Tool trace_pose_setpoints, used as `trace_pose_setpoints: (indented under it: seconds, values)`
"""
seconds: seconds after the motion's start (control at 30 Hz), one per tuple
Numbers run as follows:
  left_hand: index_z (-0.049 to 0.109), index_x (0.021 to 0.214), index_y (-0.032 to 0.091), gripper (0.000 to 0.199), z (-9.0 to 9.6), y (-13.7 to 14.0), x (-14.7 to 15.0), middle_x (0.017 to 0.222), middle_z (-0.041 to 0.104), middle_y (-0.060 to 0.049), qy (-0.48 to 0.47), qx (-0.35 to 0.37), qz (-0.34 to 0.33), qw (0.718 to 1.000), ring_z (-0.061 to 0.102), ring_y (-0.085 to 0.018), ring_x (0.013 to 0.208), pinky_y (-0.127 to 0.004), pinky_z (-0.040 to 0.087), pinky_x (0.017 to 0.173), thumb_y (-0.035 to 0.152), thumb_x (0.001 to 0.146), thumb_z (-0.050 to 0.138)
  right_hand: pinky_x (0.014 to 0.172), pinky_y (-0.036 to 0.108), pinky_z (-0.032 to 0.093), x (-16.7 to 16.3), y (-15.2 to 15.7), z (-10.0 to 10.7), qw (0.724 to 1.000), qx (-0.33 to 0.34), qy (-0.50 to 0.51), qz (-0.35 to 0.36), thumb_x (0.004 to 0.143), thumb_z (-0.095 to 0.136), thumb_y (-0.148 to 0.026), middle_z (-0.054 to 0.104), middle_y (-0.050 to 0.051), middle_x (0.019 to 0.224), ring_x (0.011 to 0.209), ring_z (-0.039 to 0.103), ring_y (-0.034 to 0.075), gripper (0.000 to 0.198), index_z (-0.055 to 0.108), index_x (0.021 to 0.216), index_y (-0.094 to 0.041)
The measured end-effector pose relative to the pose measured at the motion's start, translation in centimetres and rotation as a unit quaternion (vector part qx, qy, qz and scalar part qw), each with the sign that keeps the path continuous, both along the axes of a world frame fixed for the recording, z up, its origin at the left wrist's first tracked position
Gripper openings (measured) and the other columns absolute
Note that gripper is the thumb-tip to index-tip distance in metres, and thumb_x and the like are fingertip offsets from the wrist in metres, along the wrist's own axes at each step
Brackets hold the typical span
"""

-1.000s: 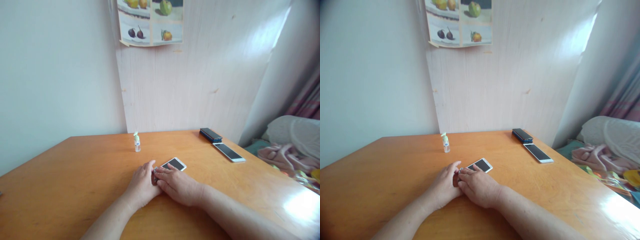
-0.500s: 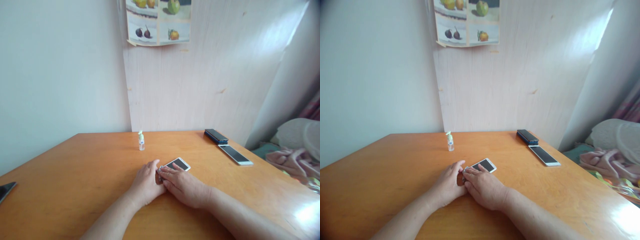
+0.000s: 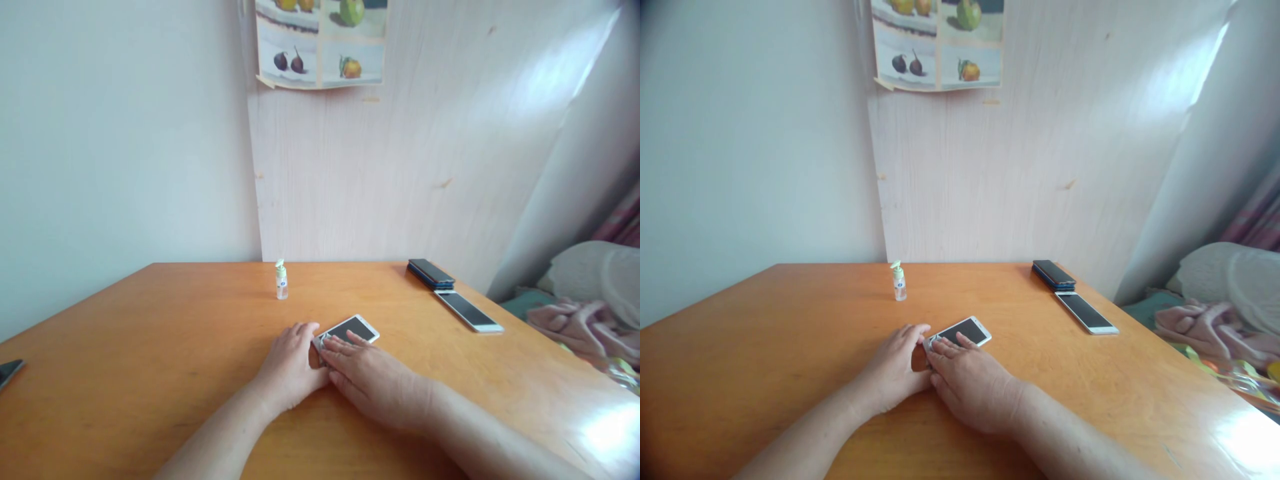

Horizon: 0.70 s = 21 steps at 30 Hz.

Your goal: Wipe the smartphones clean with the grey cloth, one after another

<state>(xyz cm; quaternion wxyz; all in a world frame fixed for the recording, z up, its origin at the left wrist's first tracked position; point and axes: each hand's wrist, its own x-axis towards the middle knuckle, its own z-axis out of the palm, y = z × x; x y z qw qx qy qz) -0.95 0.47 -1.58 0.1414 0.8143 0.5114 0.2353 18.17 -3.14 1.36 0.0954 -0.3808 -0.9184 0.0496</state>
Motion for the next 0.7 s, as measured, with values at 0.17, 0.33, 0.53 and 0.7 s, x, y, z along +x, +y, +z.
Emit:
trace_pose_setpoints:
  seconds: [0.17,0.33,0.53,0.7]
  values:
    - [0.061,0.110,0.024,0.045,0.3,0.0,-0.1,0.108,0.061,-0.006,0.010,0.003,-0.019,1.000,0.057,-0.027,0.106,-0.036,0.045,0.090,0.041,0.069,0.072,0.109,0.049,0.037,2.5,1.5,0.2,0.990,0.027,-0.063,-0.125,0.096,0.036,-0.020,0.061,0.018,0.130,0.124,0.055,0.029,0.034,0.060,0.120,-0.012]
    - [0.062,0.110,0.025,0.046,0.0,0.1,-0.2,0.107,0.060,-0.005,0.006,0.007,-0.021,1.000,0.056,-0.027,0.105,-0.035,0.045,0.089,0.042,0.069,0.073,0.106,0.048,0.041,2.7,1.2,0.4,0.984,0.049,-0.096,-0.139,0.091,0.042,-0.014,0.060,0.021,0.129,0.121,0.057,0.031,0.033,0.063,0.117,-0.010]
    - [0.063,0.106,0.025,0.041,0.3,0.0,-0.1,0.104,0.060,-0.006,0.010,-0.002,-0.017,1.000,0.057,-0.027,0.103,-0.034,0.045,0.087,0.044,0.072,0.071,0.108,0.041,0.041,0.4,-1.6,0.7,0.995,0.055,-0.081,-0.018,0.092,0.041,-0.016,0.058,0.016,0.135,0.125,0.054,0.026,0.040,0.058,0.128,-0.012]
    - [0.062,0.111,0.026,0.048,0.3,0.1,-0.2,0.107,0.060,-0.005,0.015,-0.004,-0.018,1.000,0.057,-0.027,0.104,-0.034,0.045,0.089,0.043,0.068,0.073,0.098,0.041,0.048,2.7,0.4,0.1,0.980,0.088,-0.139,-0.116,0.088,0.046,-0.013,0.061,0.020,0.129,0.115,0.061,0.030,0.036,0.065,0.118,-0.011]
